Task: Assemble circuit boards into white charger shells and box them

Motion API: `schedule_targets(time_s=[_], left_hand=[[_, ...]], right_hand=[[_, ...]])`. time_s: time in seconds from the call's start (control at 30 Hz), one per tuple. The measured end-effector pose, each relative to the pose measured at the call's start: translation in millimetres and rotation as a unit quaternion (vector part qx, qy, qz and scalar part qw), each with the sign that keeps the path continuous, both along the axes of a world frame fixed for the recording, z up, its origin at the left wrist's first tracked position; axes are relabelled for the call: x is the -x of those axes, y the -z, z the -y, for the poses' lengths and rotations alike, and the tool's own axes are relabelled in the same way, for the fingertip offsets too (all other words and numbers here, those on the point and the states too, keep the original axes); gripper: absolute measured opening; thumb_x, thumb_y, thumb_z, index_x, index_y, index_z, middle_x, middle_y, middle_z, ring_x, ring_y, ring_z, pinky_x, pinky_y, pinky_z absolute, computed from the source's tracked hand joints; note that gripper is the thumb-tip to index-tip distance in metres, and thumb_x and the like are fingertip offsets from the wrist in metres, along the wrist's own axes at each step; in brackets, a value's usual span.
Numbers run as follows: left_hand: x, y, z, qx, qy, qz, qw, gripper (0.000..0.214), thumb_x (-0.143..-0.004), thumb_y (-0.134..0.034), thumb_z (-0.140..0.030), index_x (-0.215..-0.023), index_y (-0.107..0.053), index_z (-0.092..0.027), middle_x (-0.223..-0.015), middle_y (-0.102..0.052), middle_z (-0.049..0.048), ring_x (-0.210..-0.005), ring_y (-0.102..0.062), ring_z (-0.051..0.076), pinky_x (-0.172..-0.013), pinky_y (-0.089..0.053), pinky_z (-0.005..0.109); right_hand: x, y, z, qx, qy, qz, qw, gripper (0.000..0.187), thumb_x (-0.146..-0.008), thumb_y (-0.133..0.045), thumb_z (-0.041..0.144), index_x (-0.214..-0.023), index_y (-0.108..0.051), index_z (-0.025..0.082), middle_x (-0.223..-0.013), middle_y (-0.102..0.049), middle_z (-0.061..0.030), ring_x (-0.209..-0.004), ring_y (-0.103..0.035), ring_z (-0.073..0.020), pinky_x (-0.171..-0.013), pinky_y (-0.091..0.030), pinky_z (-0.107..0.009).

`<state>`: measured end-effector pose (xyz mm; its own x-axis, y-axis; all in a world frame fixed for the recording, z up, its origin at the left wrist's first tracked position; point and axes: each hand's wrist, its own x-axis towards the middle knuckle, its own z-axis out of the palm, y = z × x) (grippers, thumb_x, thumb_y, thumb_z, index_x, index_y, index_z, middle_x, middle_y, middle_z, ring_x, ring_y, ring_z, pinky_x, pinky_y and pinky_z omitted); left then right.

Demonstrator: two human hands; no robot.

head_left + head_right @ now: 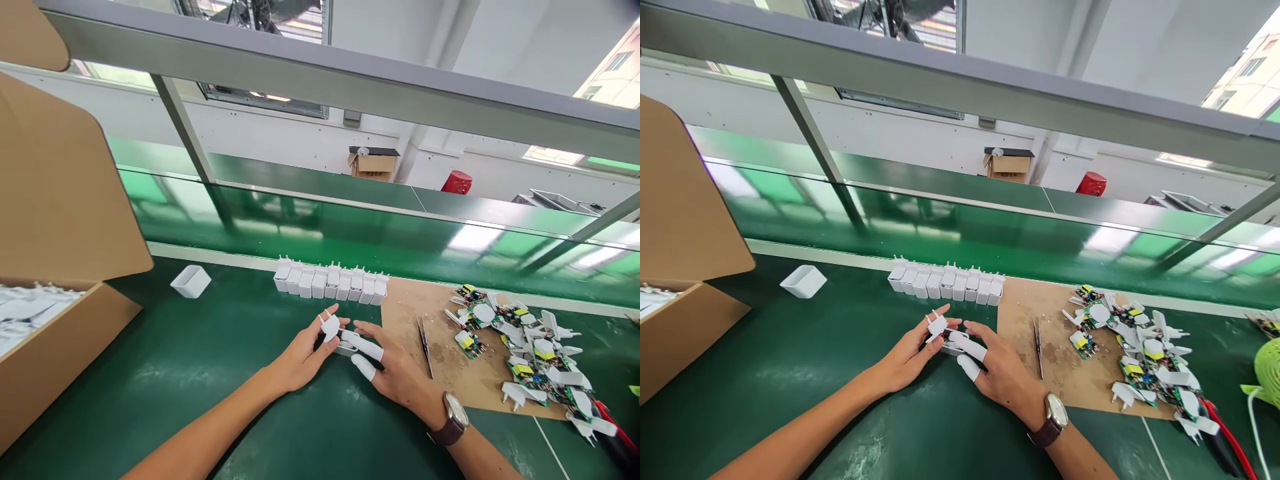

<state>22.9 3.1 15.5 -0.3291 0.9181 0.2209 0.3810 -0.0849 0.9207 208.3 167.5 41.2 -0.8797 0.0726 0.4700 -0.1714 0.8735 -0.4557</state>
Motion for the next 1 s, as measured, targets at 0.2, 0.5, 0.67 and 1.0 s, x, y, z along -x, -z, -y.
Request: schedule_targets(time_s=[0.2,0.5,0.67,1.0], left_hand=[[-3.6,-4.5,3.0,0.007,0.018,0.014,1.000,0.072,-0.105,-0.053,-0.038,-0.166,-0.017,-0.027,-0.157,-0.052,0.0165,-0.137,-0.061,0.027,-0.112,-0.053,0.051],[-4.5,2.3,4.2,-0.023,-0.006,-0.043,0.999,0.094,-0.100,-0.064,-0.031,-0.167,0.002,-0.029,-0.157,-0.051,0.0209,-0.128,-0.067,0.029,-0.100,-0.060,0.047],[-8.8,8.2,3.0,-0.035,0.007,-0.048,0.998,0.090,-0.103,-0.059,-0.036,-0.166,0.006,-0.031,-0.159,-0.050,0.0184,-0.145,-0.052,0.030,-0.118,-0.046,0.055],[-10.3,3.1,-2.7,-0.086,-0.006,-0.151,0.985,0.105,-0.087,-0.080,-0.049,-0.166,-0.013,-0.030,-0.155,-0.050,0.0235,-0.141,-0.054,0.037,-0.110,-0.053,0.059]], right_hand=[[10.0,0.8,-0.2,-0.057,-0.030,0.035,0.997,0.046,-0.101,-0.060,0.021,-0.146,-0.052,0.025,-0.135,-0.063,-0.0164,-0.112,-0.072,-0.0277,-0.092,-0.065,-0.044],[13.6,7.3,9.5,0.013,0.003,-0.023,1.000,0.050,-0.098,-0.052,0.009,-0.145,-0.050,0.026,-0.123,-0.067,-0.0117,-0.103,-0.073,-0.0230,-0.082,-0.066,-0.035],[4.6,11.3,4.6,-0.011,0.015,0.003,1.000,0.050,-0.091,-0.049,0.002,-0.138,-0.053,0.020,-0.122,-0.067,-0.0141,-0.101,-0.072,-0.0249,-0.079,-0.066,-0.036],[-1.4,20.4,4.4,-0.016,0.008,0.048,0.999,0.056,-0.084,-0.053,0.004,-0.138,-0.049,0.016,-0.130,-0.065,-0.0171,-0.109,-0.069,-0.0279,-0.084,-0.064,-0.040]])
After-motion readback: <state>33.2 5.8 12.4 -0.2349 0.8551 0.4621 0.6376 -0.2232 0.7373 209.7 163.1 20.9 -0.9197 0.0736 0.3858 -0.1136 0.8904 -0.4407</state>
